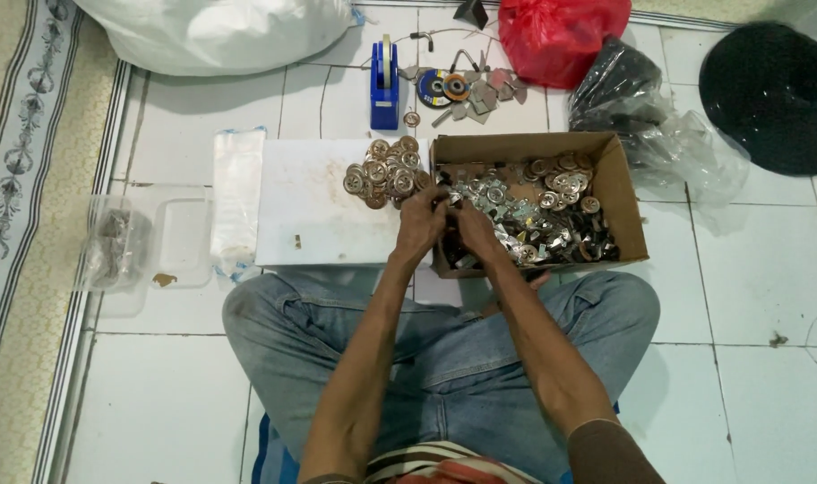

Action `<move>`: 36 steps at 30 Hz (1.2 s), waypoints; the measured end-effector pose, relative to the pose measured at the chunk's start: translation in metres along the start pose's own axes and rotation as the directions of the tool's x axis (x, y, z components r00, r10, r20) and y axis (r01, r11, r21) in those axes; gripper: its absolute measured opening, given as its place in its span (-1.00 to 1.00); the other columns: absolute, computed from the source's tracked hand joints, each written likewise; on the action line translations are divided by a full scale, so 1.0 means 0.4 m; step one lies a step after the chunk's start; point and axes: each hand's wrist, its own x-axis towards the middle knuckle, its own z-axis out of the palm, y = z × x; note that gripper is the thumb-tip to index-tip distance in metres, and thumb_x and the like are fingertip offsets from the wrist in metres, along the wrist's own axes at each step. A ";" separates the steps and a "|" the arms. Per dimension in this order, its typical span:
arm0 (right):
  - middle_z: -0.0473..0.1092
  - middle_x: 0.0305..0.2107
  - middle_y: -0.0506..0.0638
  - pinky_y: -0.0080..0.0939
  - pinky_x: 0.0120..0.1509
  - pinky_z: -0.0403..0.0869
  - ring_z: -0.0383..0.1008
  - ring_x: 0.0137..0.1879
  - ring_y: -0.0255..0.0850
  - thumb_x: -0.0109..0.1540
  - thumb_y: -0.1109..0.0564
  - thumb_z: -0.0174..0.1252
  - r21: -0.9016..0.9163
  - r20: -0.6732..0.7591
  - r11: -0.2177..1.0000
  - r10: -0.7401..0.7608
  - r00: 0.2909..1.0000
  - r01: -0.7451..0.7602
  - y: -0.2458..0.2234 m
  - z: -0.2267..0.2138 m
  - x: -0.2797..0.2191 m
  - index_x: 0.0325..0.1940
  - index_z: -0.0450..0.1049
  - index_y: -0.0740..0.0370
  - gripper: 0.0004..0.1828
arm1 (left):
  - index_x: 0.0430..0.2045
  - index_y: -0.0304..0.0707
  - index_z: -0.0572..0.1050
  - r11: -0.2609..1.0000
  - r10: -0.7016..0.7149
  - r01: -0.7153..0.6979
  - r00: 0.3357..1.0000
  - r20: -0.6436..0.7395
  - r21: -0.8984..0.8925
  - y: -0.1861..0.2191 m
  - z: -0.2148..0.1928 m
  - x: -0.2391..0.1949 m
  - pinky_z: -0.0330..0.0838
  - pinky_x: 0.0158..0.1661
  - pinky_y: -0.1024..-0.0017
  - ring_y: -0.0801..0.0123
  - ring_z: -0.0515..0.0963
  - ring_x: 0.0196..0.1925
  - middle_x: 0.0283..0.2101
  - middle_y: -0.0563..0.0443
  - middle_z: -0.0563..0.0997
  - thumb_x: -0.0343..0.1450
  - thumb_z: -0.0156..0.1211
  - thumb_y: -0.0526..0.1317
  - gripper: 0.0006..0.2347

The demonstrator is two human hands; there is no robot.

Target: The person sits on the floor and sorts small round metal parts from a cardboard box onto a white board. They pick up parts by hand, separate them, and place them in a pile on the board.

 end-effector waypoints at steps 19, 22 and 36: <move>0.52 -0.05 0.38 0.42 0.29 0.42 0.47 0.15 0.42 0.24 0.13 0.07 0.225 0.217 0.913 0.294 0.931 -0.341 0.079 -0.134 0.011 0.23 0.54 0.15 -0.54 | -0.55 -0.48 0.62 0.810 0.091 -0.247 0.949 0.303 0.532 -0.057 0.204 0.026 0.55 -0.49 0.07 -0.11 0.69 -0.47 -0.60 -0.29 0.59 0.33 0.14 -0.44 -0.89; 0.54 0.04 0.15 0.25 0.36 0.43 0.50 0.21 0.20 0.23 0.13 0.00 0.100 0.304 0.930 0.309 0.901 -0.353 0.104 -0.084 0.000 0.28 0.52 -0.10 -0.48 | -0.74 -0.21 0.55 0.674 0.274 -0.328 0.943 0.189 0.662 -0.172 0.278 0.018 0.50 -0.57 0.44 0.19 0.64 -0.59 -0.70 -0.10 0.51 0.33 0.20 -0.37 -0.82; 0.52 -0.10 0.32 0.31 0.26 0.43 0.50 0.13 0.30 0.32 -0.03 0.18 0.525 -0.011 0.706 0.563 0.826 -0.475 0.029 -0.216 -0.020 0.15 0.54 0.22 -0.60 | -0.45 -0.49 0.53 0.847 0.053 -0.205 0.951 0.306 0.490 -0.059 0.202 0.040 0.56 -0.53 0.03 -0.19 0.70 -0.44 -0.55 -0.38 0.60 0.32 0.08 -0.47 -0.93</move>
